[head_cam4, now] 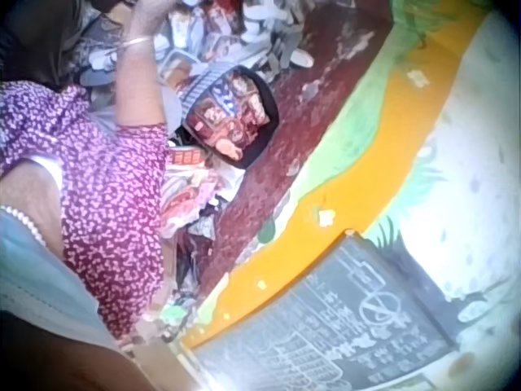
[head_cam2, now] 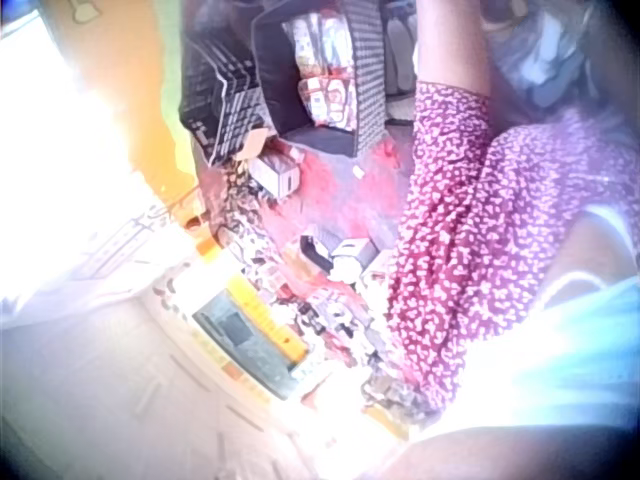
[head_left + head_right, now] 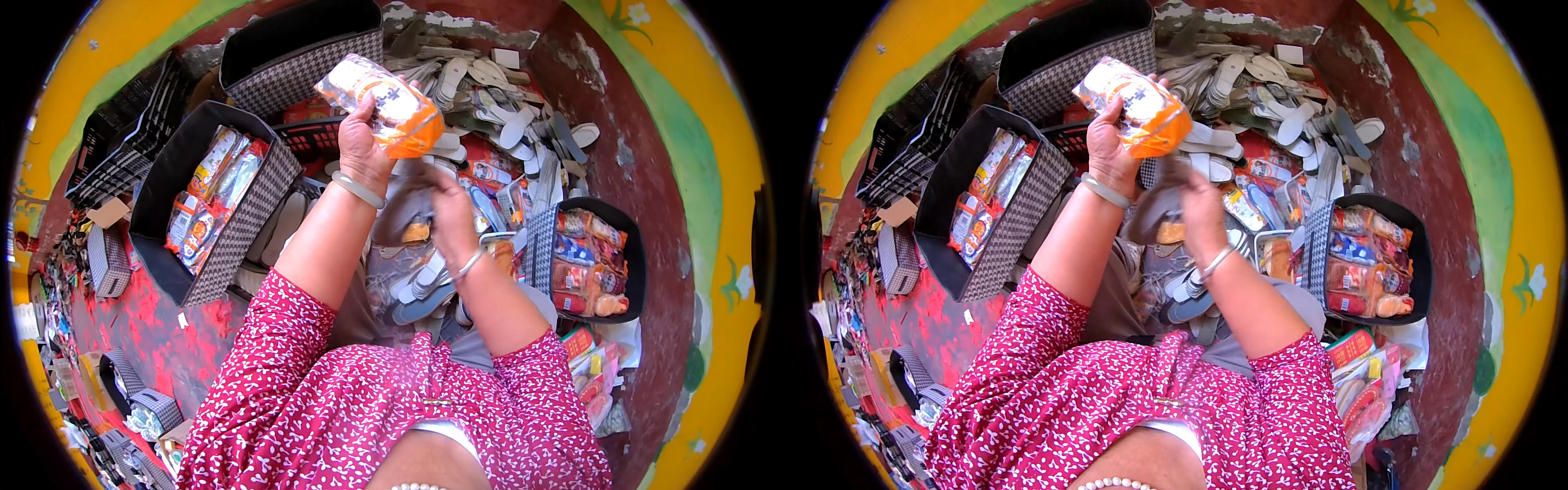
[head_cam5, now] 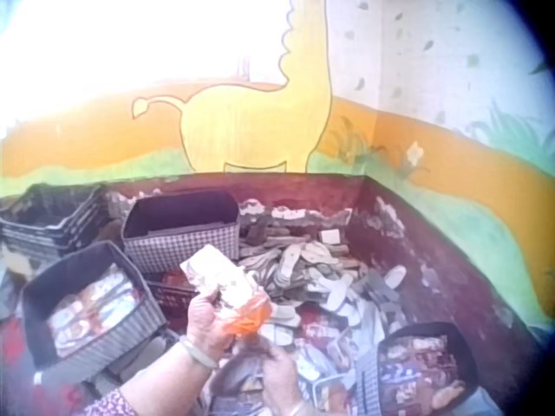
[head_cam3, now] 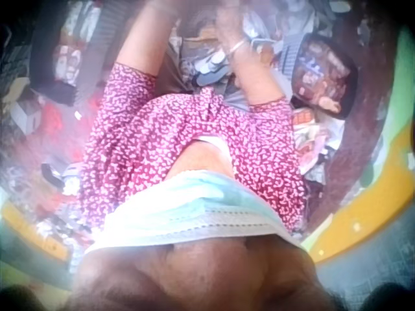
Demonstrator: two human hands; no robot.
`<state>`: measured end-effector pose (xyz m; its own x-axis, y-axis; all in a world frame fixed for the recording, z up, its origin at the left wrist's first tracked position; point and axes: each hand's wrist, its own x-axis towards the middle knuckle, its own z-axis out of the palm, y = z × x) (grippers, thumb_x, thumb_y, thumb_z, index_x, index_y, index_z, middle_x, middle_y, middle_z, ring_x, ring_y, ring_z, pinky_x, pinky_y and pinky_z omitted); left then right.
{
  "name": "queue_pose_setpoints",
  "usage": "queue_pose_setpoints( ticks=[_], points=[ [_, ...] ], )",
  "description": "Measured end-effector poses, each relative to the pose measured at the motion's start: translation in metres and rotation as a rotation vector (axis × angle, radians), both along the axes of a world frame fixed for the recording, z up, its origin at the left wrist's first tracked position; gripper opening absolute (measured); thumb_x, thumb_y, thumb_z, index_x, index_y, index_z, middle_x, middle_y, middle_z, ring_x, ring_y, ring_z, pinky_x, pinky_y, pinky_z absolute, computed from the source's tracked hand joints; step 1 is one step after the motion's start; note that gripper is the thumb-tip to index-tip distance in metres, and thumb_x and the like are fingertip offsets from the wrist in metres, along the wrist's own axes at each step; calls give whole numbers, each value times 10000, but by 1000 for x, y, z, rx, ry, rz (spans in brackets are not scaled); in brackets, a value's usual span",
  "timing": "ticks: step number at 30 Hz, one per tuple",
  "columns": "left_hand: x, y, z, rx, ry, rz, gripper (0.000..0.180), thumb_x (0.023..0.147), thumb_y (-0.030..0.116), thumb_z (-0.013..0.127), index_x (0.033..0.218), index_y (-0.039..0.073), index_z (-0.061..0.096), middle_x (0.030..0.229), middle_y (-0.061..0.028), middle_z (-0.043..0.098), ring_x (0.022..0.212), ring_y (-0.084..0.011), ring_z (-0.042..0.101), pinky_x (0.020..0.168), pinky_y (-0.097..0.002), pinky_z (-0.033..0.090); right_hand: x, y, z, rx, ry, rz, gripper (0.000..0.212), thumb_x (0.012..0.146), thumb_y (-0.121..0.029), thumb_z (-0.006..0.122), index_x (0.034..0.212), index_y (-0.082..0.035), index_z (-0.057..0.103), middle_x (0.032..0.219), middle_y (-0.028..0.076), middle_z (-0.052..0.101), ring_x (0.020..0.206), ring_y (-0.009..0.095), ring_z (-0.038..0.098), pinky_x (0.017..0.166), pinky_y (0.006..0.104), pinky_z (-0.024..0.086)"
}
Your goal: The person sits on the floor and sorts various items from a pile. They pick up packaged food items and shoe insoles, wipe some of them with a cloth, and place them into plastic crates and baskets.
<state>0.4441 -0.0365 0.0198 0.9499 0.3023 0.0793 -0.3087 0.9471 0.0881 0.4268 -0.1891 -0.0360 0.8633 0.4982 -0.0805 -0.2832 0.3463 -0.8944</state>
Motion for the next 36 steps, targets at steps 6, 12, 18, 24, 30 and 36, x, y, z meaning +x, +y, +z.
queue_pose_setpoints(
  ticks=[6, 12, 18, 24, 30, 36],
  points=[
    [-8, 0, 0, 301, 73, -97, 418, 803, 55, 494, 1200, -56, 429, 1057, -185, 584, 1007, -339, 576, 936, -475, 433, 36, -29, 74, 116, -559, -448, 404, 883, 20, 436, 1283, -30, 448, 1180, 73, 544, 969, 141, 550, 867, 287, 450],
    [-17, -19, 6, 695, 229, -153, 398, 801, 37, 483, 1198, 1, 480, 1022, -111, 604, 899, -193, 614, 801, -302, 502, 23, -22, 53, -546, -1407, -287, 490, 707, 86, 555, 1139, -134, 627, 1255, 72, 551, 1237, 291, 438, 997, 383, 349],
    [-21, -27, 0, 662, 224, -387, 355, 811, 11, 466, 1160, -33, 514, 1037, -131, 608, 911, -221, 618, 835, -341, 498, 40, -28, 63, -524, -1479, -453, 431, 705, 64, 555, 1083, -118, 651, 1201, 92, 583, 1163, 337, 490, 961, 398, 391],
    [-26, -40, -1, 1121, 175, -629, 527, 834, 38, 510, 1346, 40, 386, 1107, -22, 541, 990, -121, 511, 898, -263, 401, 65, -44, 66, -570, -1339, -694, 388, 708, 61, 518, 1045, -81, 646, 1152, 136, 595, 1109, 334, 526, 952, 394, 404],
    [-34, -38, -1, 1468, 183, -772, 562, 820, -104, 446, 1360, 33, 369, 1169, -14, 505, 1031, -120, 490, 850, -269, 420, 90, -74, 62, -571, -679, -385, 355, 715, 48, 407, 934, -33, 673, 912, 167, 660, 873, 270, 639, 804, 304, 474],
    [-23, -35, 10, 886, 128, -408, 678, 733, -38, 400, 1396, 20, 273, 1243, -165, 494, 1111, -284, 522, 948, -387, 420, 108, -96, 55, -335, -429, -554, 283, 738, -32, 446, 868, -44, 697, 739, 160, 657, 651, 188, 622, 638, 263, 474]
  ],
)
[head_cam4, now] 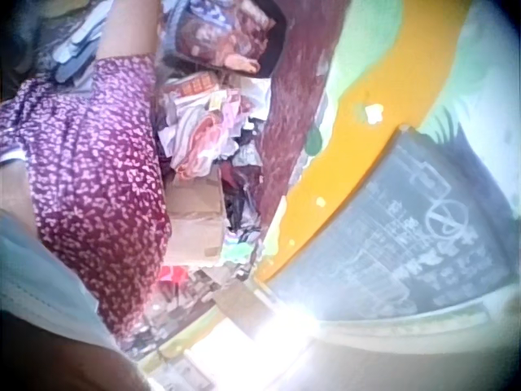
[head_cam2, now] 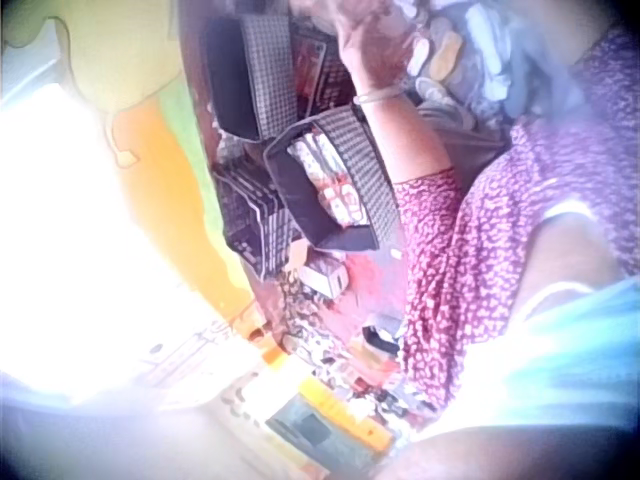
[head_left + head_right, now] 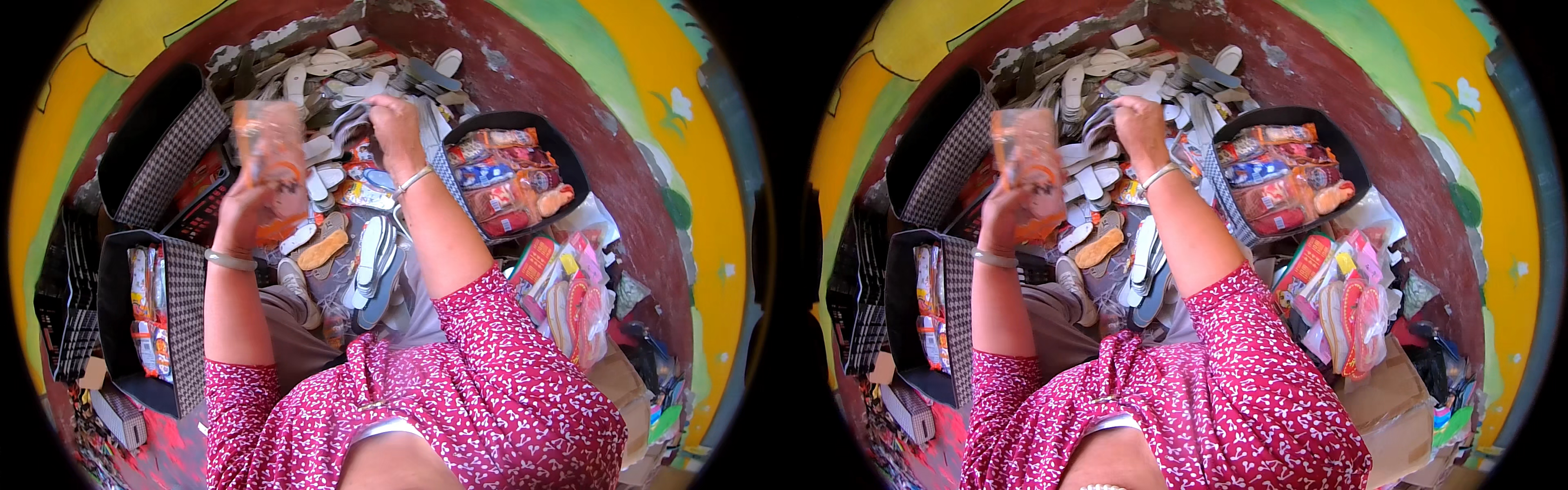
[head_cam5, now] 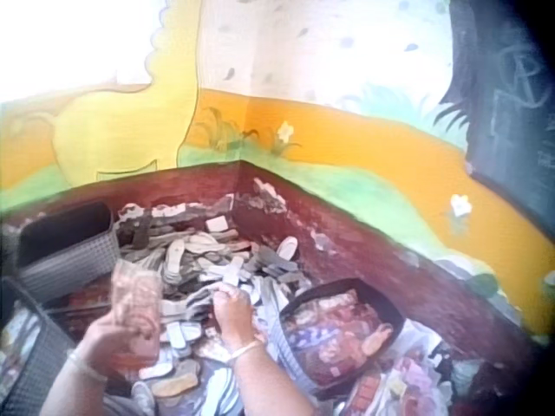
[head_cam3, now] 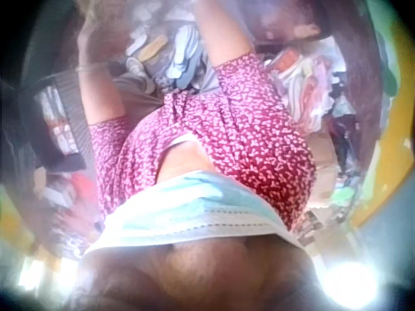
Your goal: The person sits on the floor and sorts various items from a pile. They pick up packaged food items and shoe insoles, wipe some of them with a cloth, and place them into plastic crates and baskets.
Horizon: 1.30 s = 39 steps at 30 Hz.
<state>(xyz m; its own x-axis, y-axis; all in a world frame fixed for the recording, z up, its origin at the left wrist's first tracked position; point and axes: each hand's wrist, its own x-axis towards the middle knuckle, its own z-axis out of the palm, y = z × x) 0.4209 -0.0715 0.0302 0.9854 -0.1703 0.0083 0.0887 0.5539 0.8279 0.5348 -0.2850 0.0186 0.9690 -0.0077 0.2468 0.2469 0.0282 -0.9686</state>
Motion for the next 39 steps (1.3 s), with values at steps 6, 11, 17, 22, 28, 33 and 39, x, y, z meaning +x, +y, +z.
queue_pose_setpoints(
  ticks=[6, 11, 17, 22, 28, 33, 39],
  points=[
    [9, 8, -1, -180, -47, 151, 552, 768, 1, 420, 1315, -11, 344, 1227, -198, 504, 1092, -315, 538, 943, -442, 443, -37, 28, 0, -142, 213, 702, 516, 784, -460, 675, 1003, 7, 647, 850, 38, 642, 760, 90, 565, 699, 245, 455],
    [11, -9, -3, -197, 2, 51, 549, 805, 95, 464, 1328, -7, 333, 1237, -195, 495, 1096, -311, 535, 937, -438, 438, -56, 31, 1, -37, 419, 730, 357, 783, -304, 702, 914, 26, 660, 795, 21, 639, 704, 56, 550, 638, 226, 451],
    [17, -19, 0, -127, -107, -35, 612, 884, 236, 458, 1410, 32, 221, 1348, -238, 385, 1269, -310, 374, 1042, -419, 298, -29, -85, 44, 242, 470, 337, 273, 751, -221, 713, 925, -32, 620, 781, 36, 622, 656, 136, 613, 639, 262, 505],
    [19, -19, -13, 7, -20, -79, 585, 907, 280, 433, 1377, -24, 264, 1316, -243, 428, 1243, -314, 411, 1029, -410, 313, 12, -299, -69, 490, 427, 85, 142, 851, -172, 573, 797, -47, 612, 681, 52, 599, 562, 163, 572, 537, 280, 466],
    [5, -24, -7, 293, 31, -51, 526, 898, 240, 492, 1332, -29, 363, 1245, -204, 514, 1175, -271, 494, 973, -354, 380, 8, -422, -161, 327, 742, -866, 230, 816, -247, 610, 944, -56, 619, 904, 111, 647, 825, 238, 637, 738, 342, 510],
    [13, -25, -20, 372, 146, -76, 459, 899, 197, 510, 1306, 4, 425, 1206, -158, 557, 1136, -227, 526, 939, -313, 406, 13, -456, -193, 178, 729, -1089, 301, 796, -270, 616, 988, -38, 600, 963, 132, 626, 887, 255, 615, 784, 347, 488],
    [17, -34, -18, 522, 188, -93, 406, 893, 145, 519, 1280, 31, 473, 1149, -96, 599, 1078, -157, 545, 908, -271, 404, 34, -470, -204, -96, 731, -1147, 391, 772, -297, 622, 1041, -17, 577, 1034, 157, 601, 961, 275, 588, 839, 352, 462]
  ],
)
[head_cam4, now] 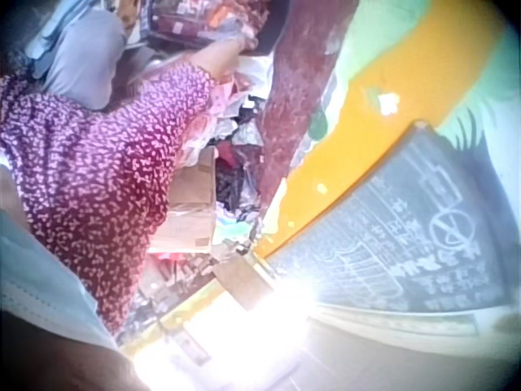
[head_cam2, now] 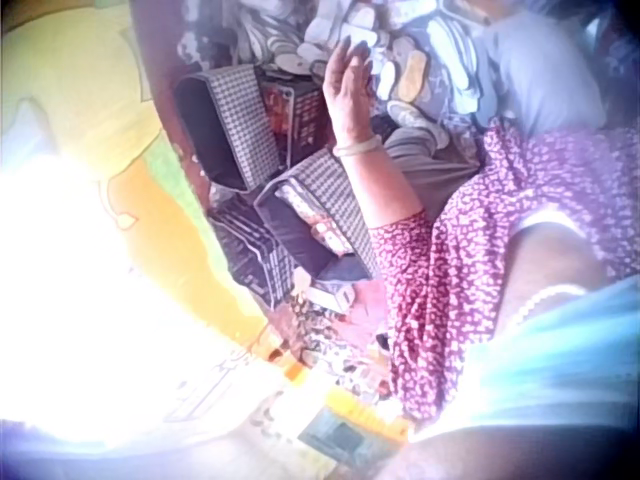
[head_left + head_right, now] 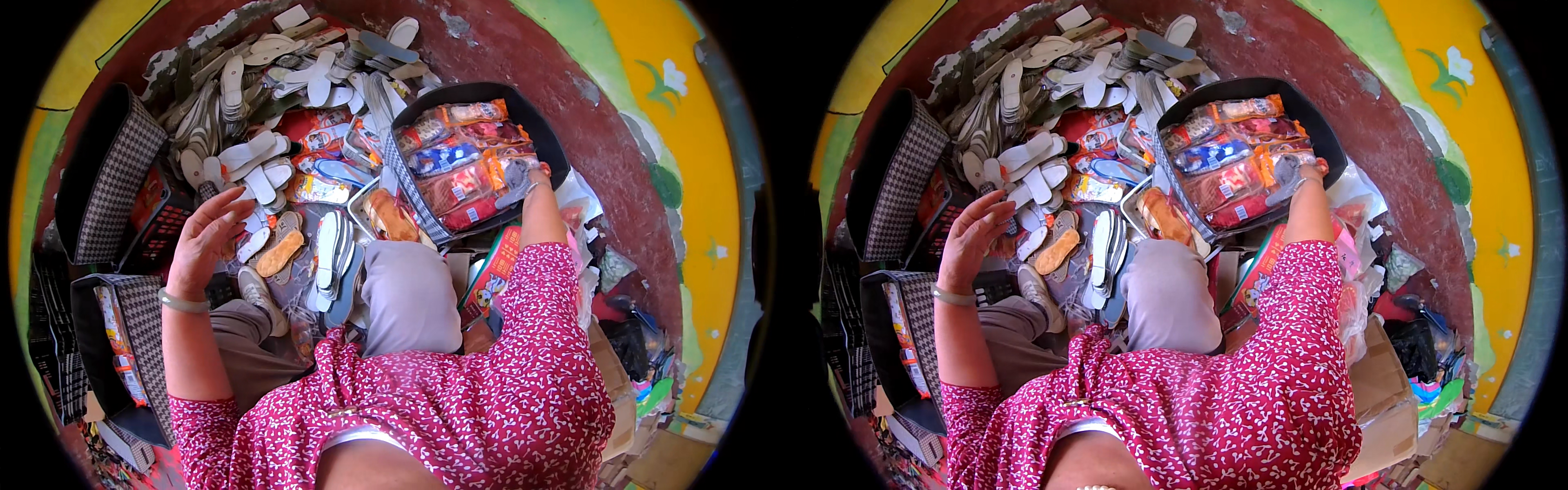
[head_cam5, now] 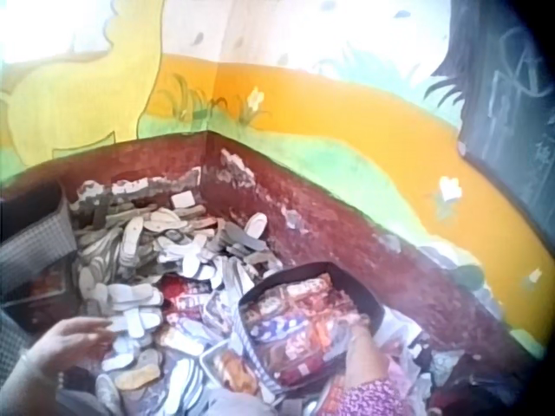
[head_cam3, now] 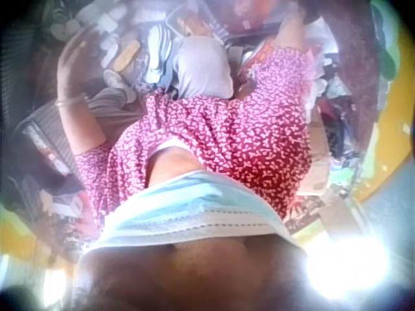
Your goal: The person sits on the floor and sorts various items from a pile. They pick up packaged food items and shoe insoles, wipe some of them with a cloth, and place them into plastic crates and baskets.
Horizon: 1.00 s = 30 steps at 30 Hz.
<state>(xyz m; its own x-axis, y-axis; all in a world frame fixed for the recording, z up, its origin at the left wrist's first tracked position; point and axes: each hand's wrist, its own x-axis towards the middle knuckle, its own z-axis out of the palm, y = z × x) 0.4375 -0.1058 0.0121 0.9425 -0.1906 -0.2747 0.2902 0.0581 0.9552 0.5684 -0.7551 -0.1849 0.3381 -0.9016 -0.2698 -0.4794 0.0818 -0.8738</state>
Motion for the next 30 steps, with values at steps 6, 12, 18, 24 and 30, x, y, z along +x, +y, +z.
queue_pose_setpoints(
  ticks=[6, 12, 18, 24, 30],
  points=[
    [2, 0, -10, 79, 30, -92, 403, 892, 146, 538, 1274, 33, 479, 1144, -90, 599, 1050, -137, 549, 880, -256, 419, 15, -23, -25, -463, 312, 216, 483, 748, -324, 629, 1094, 4, 554, 1105, 182, 576, 1035, 295, 561, 895, 358, 436],
    [-1, -1, -7, 128, 34, -62, 406, 889, 139, 556, 1269, 17, 478, 1133, -97, 599, 1022, -147, 559, 870, -267, 430, 22, 33, 4, -669, 976, 936, 511, 788, -276, 550, 1216, 1, 517, 1233, 205, 521, 1153, 328, 504, 957, 369, 406],
    [-3, 7, -17, 230, -42, -96, 415, 896, 188, 558, 1265, 15, 480, 1116, -98, 605, 960, -133, 571, 821, -270, 455, 45, 20, -5, -789, 1221, 1227, 465, 810, -292, 521, 1178, -11, 554, 1219, 202, 531, 1148, 318, 510, 958, 382, 402],
    [4, 20, -20, 256, -7, -11, 380, 912, 207, 529, 1248, 31, 503, 1064, -70, 621, 741, -68, 527, 685, -216, 450, 64, -31, -8, -966, 1004, 1195, 429, 831, -348, 477, 1087, -35, 621, 1148, 218, 571, 1091, 341, 546, 926, 402, 419],
    [13, 34, -43, 290, 74, 77, 347, 911, 223, 505, 1213, 55, 540, 1076, -67, 620, 1011, -143, 566, 839, -290, 444, 18, 165, 161, -304, -64, 1213, 263, 876, -223, 587, 952, 15, 667, 862, 40, 656, 760, 120, 606, 692, 241, 474]
  ],
)
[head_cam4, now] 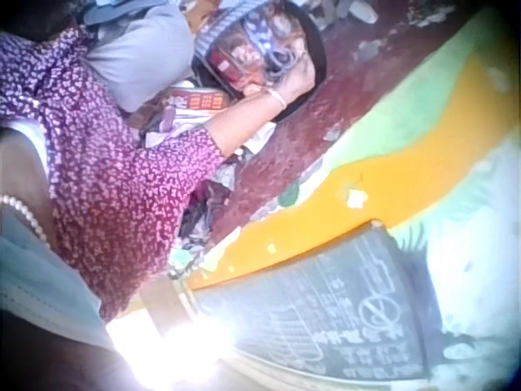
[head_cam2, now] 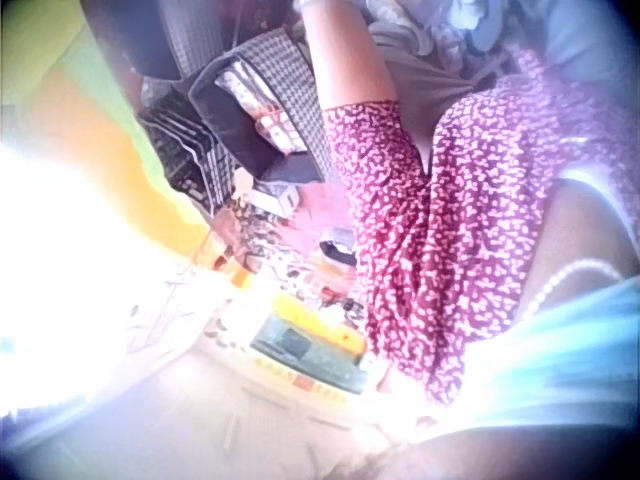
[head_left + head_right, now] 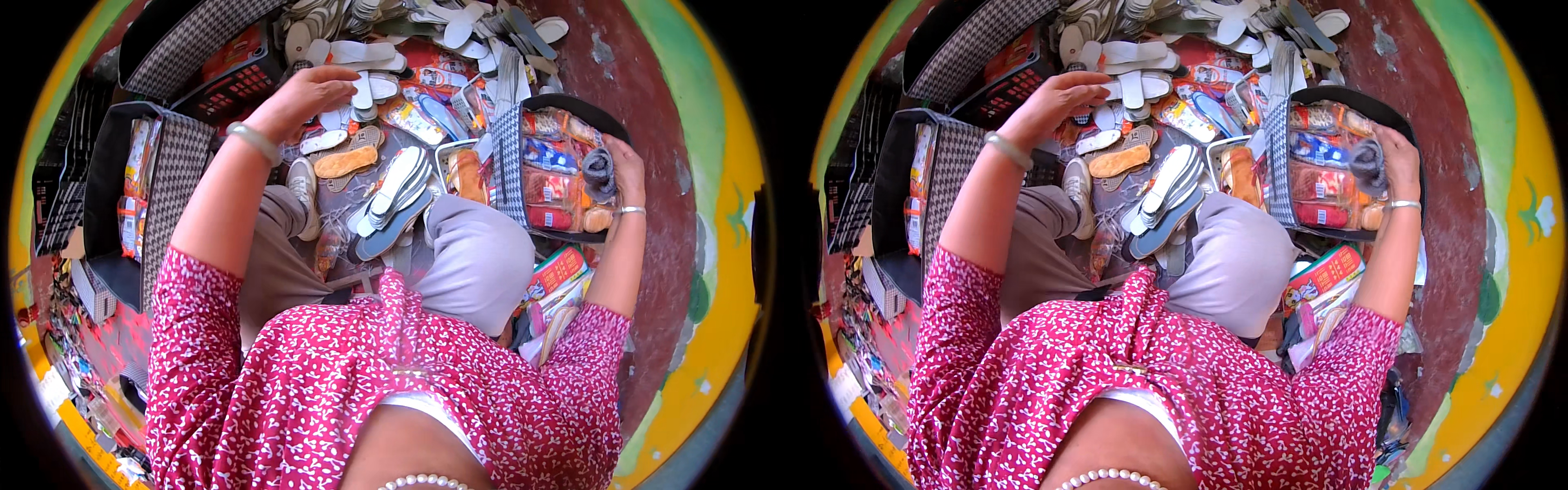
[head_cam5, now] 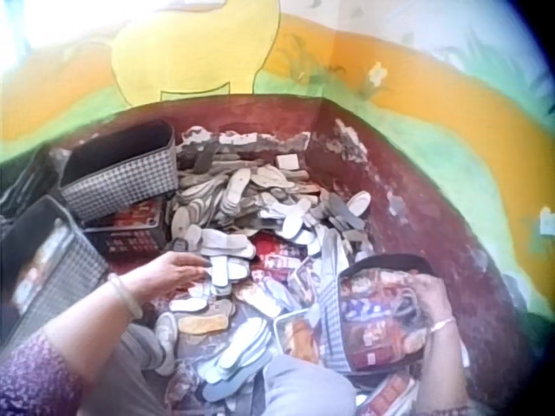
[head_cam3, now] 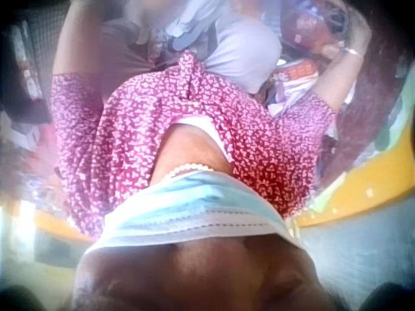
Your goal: The person sits on the floor and sorts various items from a pile. They pick up packaged food items and shoe insoles, wipe some of them with a cloth, and place them into plastic crates and baskets.
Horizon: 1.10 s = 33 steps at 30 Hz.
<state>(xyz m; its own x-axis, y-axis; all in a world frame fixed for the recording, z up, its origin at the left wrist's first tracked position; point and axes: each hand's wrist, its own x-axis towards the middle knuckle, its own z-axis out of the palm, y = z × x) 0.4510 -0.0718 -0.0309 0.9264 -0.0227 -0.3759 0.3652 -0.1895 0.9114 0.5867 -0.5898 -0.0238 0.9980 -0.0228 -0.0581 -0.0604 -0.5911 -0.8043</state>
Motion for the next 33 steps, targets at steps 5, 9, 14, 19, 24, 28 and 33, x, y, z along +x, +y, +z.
queue_pose_setpoints(
  ticks=[5, 9, 14, 19, 24, 28, 33],
  points=[
    [13, 0, -49, 176, 176, -130, 358, 871, 229, 532, 1173, 39, 558, 1061, -79, 623, 965, -159, 589, 794, -293, 462, -114, 184, 106, 608, -81, 138, 224, 859, -188, 625, 968, 4, 665, 785, 6, 635, 662, 53, 569, 606, 186, 447],
    [44, -29, -110, 774, -91, -697, 309, 819, 224, 511, 1028, 35, 638, 1027, -123, 642, 899, -263, 616, 780, -361, 492, -153, 252, 105, 820, -170, 84, 203, 839, -170, 644, 951, -4, 679, 828, 14, 640, 728, 51, 547, 675, 181, 423],
    [7, -43, -284, 909, 162, -594, 407, 794, 358, 541, 1003, 29, 658, 1053, -166, 632, 972, -310, 605, 856, -374, 463, -117, 271, 48, 997, -25, -8, 194, 846, -132, 607, 965, 12, 661, 881, 52, 652, 791, 114, 584, 739, 247, 462],
    [-79, -111, -280, 758, 543, -472, 663, 760, 326, 614, 1338, 108, 375, 1299, -165, 476, 1158, -319, 504, 956, -433, 396, -72, 212, 20, 1142, 163, -342, 298, 882, -229, 462, 1030, -28, 625, 946, 83, 657, 850, 224, 636, 758, 394, 522],
    [-96, -129, -275, 696, 635, -378, 918, 750, 297, 655, 1438, 146, 65, 1374, -203, 363, 1202, -378, 447, 954, -509, 372, -71, 183, 7, 1409, 356, 77, 331, 906, -247, 412, 1067, -48, 622, 974, 98, 656, 863, 242, 641, 763, 419, 522],
    [-86, -131, -297, 650, 653, -361, 957, 762, 281, 643, 1447, 143, -10, 1372, -231, 354, 1206, -392, 441, 953, -519, 357, -81, 222, 34, 1210, 290, -207, 291, 893, -214, 451, 1067, -49, 615, 922, 63, 648, 816, 190, 628, 750, 360, 514],
    [-83, -129, -300, 628, 641, -353, 1005, 746, 215, 654, 1438, 147, -71, 1254, -272, 475, 1133, -388, 510, 939, -464, 403, -80, 217, 30, 1152, 314, -329, 326, 900, -246, 437, 1108, -48, 592, 1018, 80, 627, 917, 224, 607, 823, 418, 495]
  ],
)
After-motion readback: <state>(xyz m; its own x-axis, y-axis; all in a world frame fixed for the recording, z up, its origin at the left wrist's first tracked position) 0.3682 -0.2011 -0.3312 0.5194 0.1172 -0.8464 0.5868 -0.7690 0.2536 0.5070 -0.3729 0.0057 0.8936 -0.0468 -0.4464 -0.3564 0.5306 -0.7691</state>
